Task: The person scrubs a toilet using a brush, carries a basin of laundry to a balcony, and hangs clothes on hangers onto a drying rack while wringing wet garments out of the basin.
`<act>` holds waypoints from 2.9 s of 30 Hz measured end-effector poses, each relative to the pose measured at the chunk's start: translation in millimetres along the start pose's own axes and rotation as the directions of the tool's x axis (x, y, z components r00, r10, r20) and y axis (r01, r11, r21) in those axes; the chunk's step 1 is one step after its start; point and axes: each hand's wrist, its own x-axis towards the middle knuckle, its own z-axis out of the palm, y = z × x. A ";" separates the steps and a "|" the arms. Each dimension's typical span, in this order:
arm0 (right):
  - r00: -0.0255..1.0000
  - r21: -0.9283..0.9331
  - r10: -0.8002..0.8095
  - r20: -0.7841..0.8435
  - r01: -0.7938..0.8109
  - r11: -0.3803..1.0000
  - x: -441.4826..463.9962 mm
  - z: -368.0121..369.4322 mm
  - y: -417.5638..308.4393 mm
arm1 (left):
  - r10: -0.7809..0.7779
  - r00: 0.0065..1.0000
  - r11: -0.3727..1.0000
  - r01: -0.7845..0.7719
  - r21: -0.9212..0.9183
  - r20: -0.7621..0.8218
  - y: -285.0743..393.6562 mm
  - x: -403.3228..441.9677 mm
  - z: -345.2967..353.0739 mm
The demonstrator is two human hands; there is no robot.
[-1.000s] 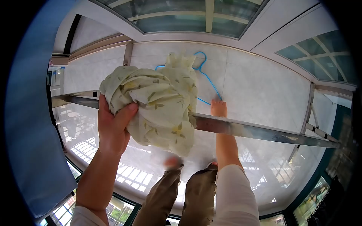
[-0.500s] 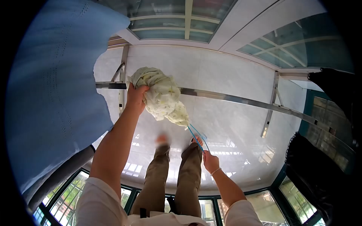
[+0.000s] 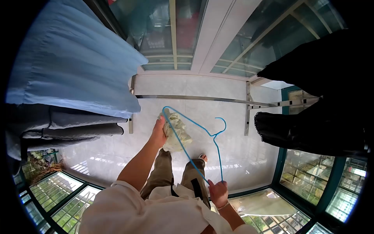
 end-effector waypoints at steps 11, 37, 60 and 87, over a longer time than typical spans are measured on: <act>0.959 0.596 0.276 0.058 -0.255 0.761 -38.2 -101.0 105.8 | 0.347 0.935 0.928 -0.331 0.173 -0.076 -91.4 -163.7 157.7; 0.886 0.860 -0.288 0.363 -0.437 -0.263 82.3 -164.6 -59.6 | -0.178 0.202 -0.370 -0.920 0.125 0.963 -75.4 -334.6 246.7; 0.909 0.688 -0.242 -0.339 0.415 0.595 44.3 -311.1 -100.5 | 0.188 0.673 0.357 -0.726 0.588 0.716 -87.2 -237.9 158.3; 0.734 0.468 -0.329 -0.595 0.648 0.601 63.3 -292.1 -186.6 | 0.623 0.636 0.726 -0.687 -0.033 0.456 23.4 -390.4 343.9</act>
